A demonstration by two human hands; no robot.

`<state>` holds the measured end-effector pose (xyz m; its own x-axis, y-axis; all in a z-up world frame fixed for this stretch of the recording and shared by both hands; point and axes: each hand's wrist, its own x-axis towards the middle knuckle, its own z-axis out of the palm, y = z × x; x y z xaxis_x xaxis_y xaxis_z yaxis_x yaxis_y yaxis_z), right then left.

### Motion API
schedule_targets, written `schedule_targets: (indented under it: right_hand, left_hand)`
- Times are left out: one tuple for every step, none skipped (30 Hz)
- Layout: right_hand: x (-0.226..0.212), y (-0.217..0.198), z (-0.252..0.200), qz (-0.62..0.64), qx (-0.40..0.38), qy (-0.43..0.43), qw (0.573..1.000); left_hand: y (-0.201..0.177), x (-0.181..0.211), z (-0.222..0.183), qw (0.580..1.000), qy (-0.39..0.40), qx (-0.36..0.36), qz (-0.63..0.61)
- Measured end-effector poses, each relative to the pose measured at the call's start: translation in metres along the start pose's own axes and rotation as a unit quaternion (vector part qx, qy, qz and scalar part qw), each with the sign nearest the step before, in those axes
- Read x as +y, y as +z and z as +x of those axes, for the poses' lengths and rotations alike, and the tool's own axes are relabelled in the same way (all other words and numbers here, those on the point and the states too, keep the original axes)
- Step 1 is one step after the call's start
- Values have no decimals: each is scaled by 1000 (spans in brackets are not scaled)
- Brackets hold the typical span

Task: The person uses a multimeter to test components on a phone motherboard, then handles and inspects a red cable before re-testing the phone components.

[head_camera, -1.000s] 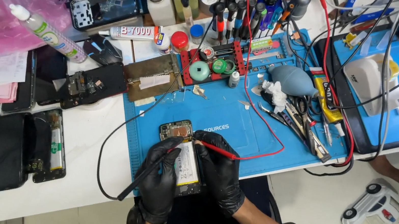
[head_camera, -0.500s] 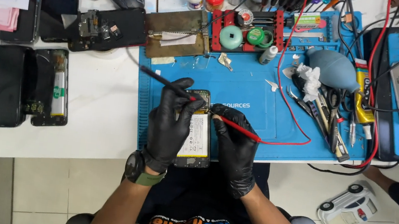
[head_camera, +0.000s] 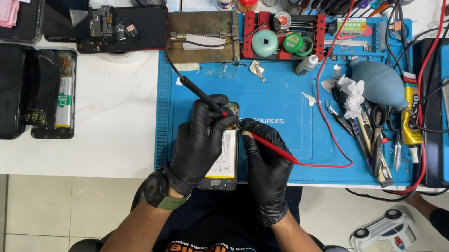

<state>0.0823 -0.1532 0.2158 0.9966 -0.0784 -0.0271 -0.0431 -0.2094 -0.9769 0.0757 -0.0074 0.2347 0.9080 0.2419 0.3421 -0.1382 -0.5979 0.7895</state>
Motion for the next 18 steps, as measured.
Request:
schedule_targets:
  right_hand:
    - [1,0,1,-1,1,-1,1000]
    - [0,1,1,-1,1,-2,1000]
    - [-1,1,1,1,1,0,1000]
    - [-2,1,1,3,1,3,1000]
    - [-1,1,2,3,0,2,1000]
    - [0,1,2,0,0,2,1000]
    - [1,1,2,-3,0,1,1000]
    - [1,1,2,-2,0,1,1000]
    - [2,1,1,1,2,5,1000]
    - [3,1,1,4,4,9,1000]
    - [2,1,1,4,5,9,1000]
    - [1,1,2,3,3,7,1000]
    - [0,1,2,2,1,5,1000]
    - [0,1,2,3,1,4,1000]
    - [-1,1,2,1,2,5,1000]
    - [-2,0,2,-1,2,7,1000]
    - [-1,1,2,-1,2,6,1000]
    - [0,1,2,4,4,11,1000]
  left_hand:
    - [0,1,1,1000,2,-1,8]
    - [0,1,1,1000,2,-1,7]
    - [0,1,1,1000,6,-2,12]
    - [0,1,0,1000,9,-3,17]
    - [1,0,0,1000,9,-2,17]
    - [1,-1,-1,1000,12,-6,25]
    - [2,-2,-1,999,15,-10,33]
    - [1,-2,-1,999,15,-10,34]
    - [1,-2,-2,999,14,-11,30]
    - [1,-3,-2,999,13,-13,27]
    - [2,-3,-2,999,14,-12,27]
    - [2,-4,-2,999,15,-12,37]
    - [3,-5,-2,999,17,-13,48]
    - [3,-4,-2,999,17,-12,48]
    - [3,-3,-1,998,19,-10,55]
    - [3,-2,-1,998,21,-9,62]
    - [3,-2,-1,998,22,-8,62]
    - [3,-3,-2,998,18,-10,51]
